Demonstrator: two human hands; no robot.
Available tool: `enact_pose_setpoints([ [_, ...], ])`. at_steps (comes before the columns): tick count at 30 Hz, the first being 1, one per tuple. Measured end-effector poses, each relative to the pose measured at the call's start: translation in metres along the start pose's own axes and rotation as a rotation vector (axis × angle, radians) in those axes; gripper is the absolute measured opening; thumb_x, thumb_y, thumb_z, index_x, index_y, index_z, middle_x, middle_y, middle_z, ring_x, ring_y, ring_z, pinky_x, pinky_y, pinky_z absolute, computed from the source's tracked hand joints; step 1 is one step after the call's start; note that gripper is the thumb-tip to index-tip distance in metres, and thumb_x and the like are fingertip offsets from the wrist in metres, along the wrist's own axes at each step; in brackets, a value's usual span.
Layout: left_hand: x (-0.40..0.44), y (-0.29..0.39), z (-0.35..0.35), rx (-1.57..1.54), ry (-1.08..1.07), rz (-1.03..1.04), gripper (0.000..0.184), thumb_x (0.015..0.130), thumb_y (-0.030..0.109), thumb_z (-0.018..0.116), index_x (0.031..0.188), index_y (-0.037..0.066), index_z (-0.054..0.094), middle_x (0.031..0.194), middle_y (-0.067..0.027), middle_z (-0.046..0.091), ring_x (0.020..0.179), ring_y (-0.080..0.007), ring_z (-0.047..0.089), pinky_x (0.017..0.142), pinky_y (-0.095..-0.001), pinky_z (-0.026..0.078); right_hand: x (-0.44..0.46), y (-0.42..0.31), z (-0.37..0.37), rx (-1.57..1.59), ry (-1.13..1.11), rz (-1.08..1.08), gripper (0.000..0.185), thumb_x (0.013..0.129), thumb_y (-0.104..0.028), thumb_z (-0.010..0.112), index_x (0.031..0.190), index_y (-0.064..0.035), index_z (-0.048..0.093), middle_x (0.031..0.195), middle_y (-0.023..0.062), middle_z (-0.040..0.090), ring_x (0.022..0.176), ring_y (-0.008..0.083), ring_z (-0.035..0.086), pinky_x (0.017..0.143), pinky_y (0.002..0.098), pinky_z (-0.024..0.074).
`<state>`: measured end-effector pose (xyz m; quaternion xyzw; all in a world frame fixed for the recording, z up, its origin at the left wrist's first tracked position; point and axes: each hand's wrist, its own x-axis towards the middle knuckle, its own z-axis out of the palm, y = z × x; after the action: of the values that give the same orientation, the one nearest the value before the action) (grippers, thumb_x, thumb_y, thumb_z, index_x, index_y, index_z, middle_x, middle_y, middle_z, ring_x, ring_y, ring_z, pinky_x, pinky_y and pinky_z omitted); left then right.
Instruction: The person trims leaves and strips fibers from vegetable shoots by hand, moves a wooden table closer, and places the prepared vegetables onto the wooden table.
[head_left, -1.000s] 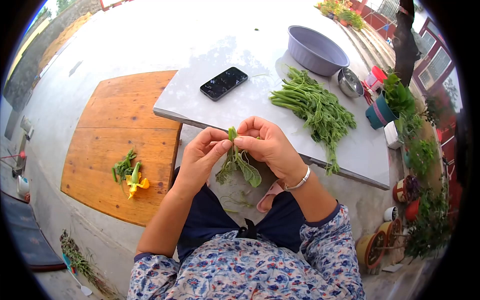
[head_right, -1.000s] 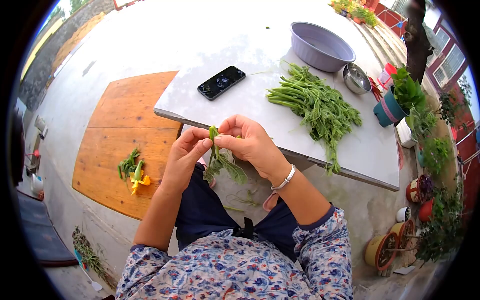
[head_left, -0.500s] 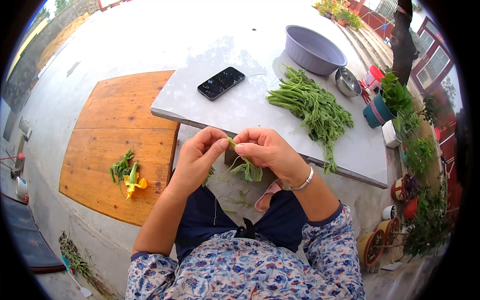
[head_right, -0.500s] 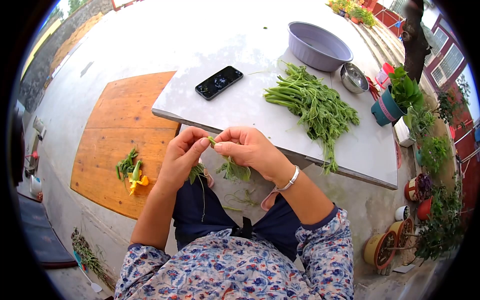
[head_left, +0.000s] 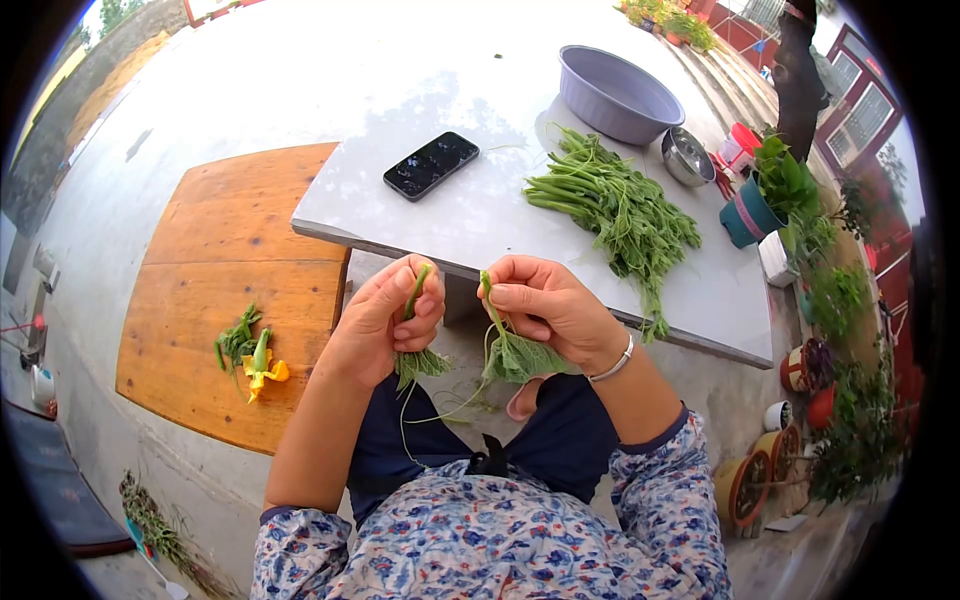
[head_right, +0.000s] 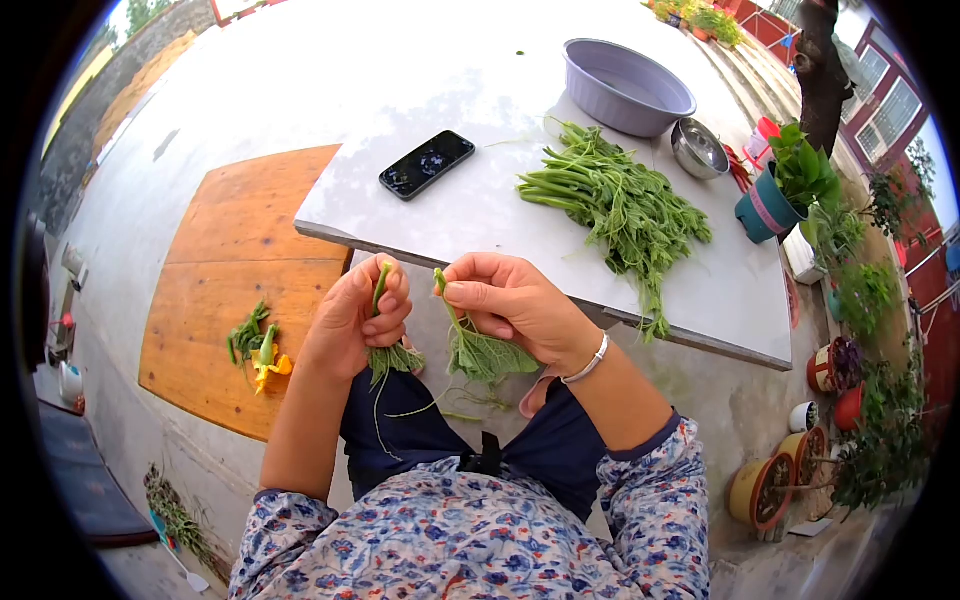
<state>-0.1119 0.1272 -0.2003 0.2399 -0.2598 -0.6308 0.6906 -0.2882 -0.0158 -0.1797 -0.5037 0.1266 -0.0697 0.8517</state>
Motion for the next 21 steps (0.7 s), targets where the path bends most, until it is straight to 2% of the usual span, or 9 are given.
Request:
enact_pose_setpoints([
  [1,0.001,-0.006,0.008,-0.002,-0.002,-0.002,0.020,0.096,0.025,0.057,0.093,0.006,0.051,0.077,0.0021,0.048,0.055,-0.0019,0.037,0.045,-0.0164,0.026,0.002,0.004,0.002,-0.020,0.063,-0.038,0.015,0.091,-0.013,0.063,0.100,-0.0015,0.063,0.083,-0.0003,0.059,0.051,-0.0009,0.039,0.044,0.0130,0.0283],
  [3,0.004,-0.016,0.019,0.496,0.179,0.097,0.020,0.090,0.017,0.066,0.098,0.006,0.051,0.089,0.0012,0.054,0.060,-0.0009,0.044,0.048,-0.0155,0.030,0.003,0.005,0.010,-0.088,0.117,-0.048,0.016,0.091,-0.014,0.064,0.100,-0.0016,0.064,0.077,-0.0020,0.058,0.050,-0.0004,0.039,0.044,0.0141,0.0290],
  [4,0.005,-0.018,0.016,0.439,0.180,0.067,0.025,0.084,0.010,0.073,0.100,0.006,0.054,0.089,0.0019,0.058,0.063,0.0007,0.047,0.049,-0.0146,0.031,0.003,0.006,0.013,-0.165,0.150,-0.065,0.016,0.091,-0.015,0.064,0.100,-0.0011,0.065,0.074,-0.0031,0.057,0.051,-0.0002,0.039,0.045,0.0147,0.0294],
  [9,0.002,-0.010,0.010,0.471,0.254,-0.038,0.015,0.085,0.013,0.071,0.094,0.005,0.061,0.077,0.0031,0.061,0.054,0.0012,0.041,0.045,-0.0147,0.027,0.001,0.005,0.013,-0.528,0.295,-0.146,0.021,0.091,-0.017,0.063,0.100,0.0010,0.066,0.067,-0.0047,0.056,0.052,0.0000,0.041,0.045,0.0155,0.0302],
  [12,-0.001,-0.009,0.004,0.477,0.284,-0.069,0.013,0.086,0.015,0.069,0.092,0.004,0.065,0.074,0.0017,0.062,0.048,0.0002,0.037,0.043,-0.0154,0.024,0.002,0.007,0.008,-0.559,0.415,-0.316,0.020,0.092,-0.019,0.062,0.098,-0.0003,0.067,0.068,-0.0043,0.057,0.053,-0.0002,0.041,0.045,0.0160,0.0300],
  [15,-0.002,-0.011,0.004,0.437,0.290,-0.075,0.014,0.088,0.016,0.066,0.091,0.003,0.066,0.073,0.0007,0.062,0.047,-0.0007,0.036,0.043,-0.0162,0.025,0.001,0.003,-0.003,-0.198,0.365,-0.257,0.020,0.094,-0.017,0.057,0.100,0.0021,0.063,0.076,-0.0002,0.059,0.049,-0.0007,0.035,0.043,0.0157,0.0265],
  [17,-0.003,-0.012,0.002,0.419,0.302,-0.073,0.014,0.089,0.016,0.065,0.092,0.002,0.067,0.073,0.0008,0.062,0.046,-0.0010,0.036,0.042,-0.0165,0.025,-0.004,0.001,-0.006,-0.277,0.392,-0.228,0.024,0.095,-0.021,0.057,0.097,0.0014,0.065,0.078,0.0005,0.060,0.048,-0.0009,0.031,0.042,0.0162,0.0237],
  [19,-0.003,-0.010,-0.002,0.377,0.302,-0.050,0.016,0.090,0.015,0.064,0.094,0.000,0.067,0.068,0.0024,0.059,0.046,-0.0011,0.035,0.043,-0.0168,0.025,-0.011,0.001,-0.011,-0.532,0.245,0.014,0.022,0.093,-0.022,0.061,0.098,-0.0035,0.071,0.084,0.0000,0.065,0.056,0.0025,0.045,0.050,0.0188,0.0365],
  [21,-0.001,-0.009,0.002,0.394,0.325,-0.050,0.017,0.091,0.016,0.063,0.095,0.000,0.067,0.066,0.0033,0.056,0.046,-0.0010,0.035,0.043,-0.0169,0.025,-0.009,0.005,-0.008,-0.673,0.255,-0.091,0.022,0.092,-0.023,0.063,0.102,-0.0046,0.071,0.087,0.0023,0.066,0.064,0.0050,0.050,0.057,0.0203,0.0405],
])
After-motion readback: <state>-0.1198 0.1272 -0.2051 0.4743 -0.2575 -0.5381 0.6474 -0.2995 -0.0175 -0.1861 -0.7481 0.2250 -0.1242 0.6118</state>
